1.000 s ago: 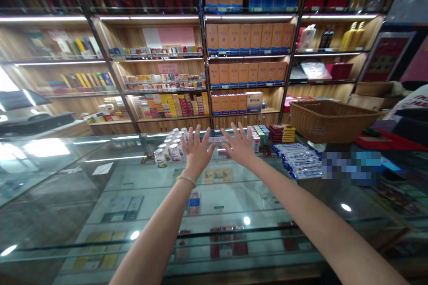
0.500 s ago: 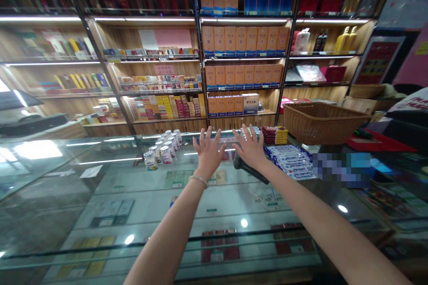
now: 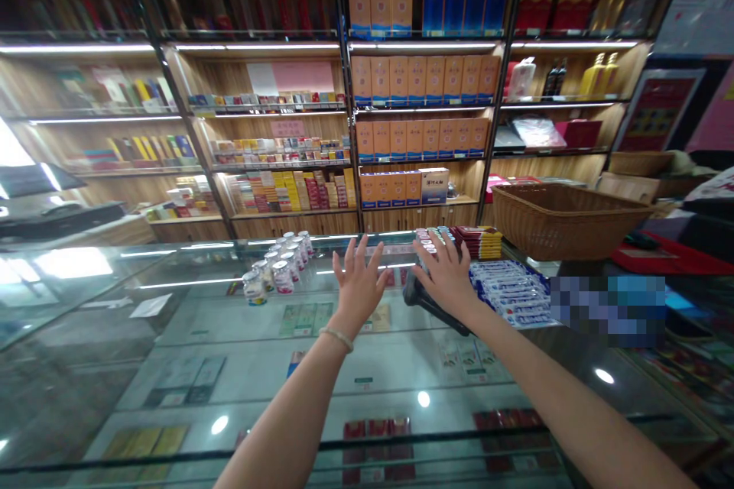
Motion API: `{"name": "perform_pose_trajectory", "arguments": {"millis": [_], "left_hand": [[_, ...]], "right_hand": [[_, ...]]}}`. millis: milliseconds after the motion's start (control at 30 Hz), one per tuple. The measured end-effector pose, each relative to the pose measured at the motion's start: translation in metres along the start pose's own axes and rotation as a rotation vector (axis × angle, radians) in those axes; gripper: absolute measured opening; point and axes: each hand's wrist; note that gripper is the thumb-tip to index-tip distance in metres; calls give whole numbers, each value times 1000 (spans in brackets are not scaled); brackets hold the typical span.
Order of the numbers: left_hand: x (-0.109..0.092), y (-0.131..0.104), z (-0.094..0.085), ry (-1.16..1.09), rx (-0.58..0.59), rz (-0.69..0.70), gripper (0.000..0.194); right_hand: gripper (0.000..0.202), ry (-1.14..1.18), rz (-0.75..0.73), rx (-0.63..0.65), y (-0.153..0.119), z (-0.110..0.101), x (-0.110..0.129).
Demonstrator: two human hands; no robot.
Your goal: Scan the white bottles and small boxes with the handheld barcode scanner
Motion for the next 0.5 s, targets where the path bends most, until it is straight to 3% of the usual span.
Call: {"name": "perform_pose_trajectory", "arguments": {"millis": [300,500], "left_hand": [[-3,-4,-5,19,51,-13,53],[-5,-1,-8,-1,70,-16,53]], "right_hand": [[51,-6,66,39,-8,6,-6],[53,-39,148,50,-4,7,-27]]}}
Point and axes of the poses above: each hand's wrist, its own y-axis towards the middle knuckle, its own z-axis out of the palm, x = y × z, and after that the axes turned 8 degrees about -z, right-handed
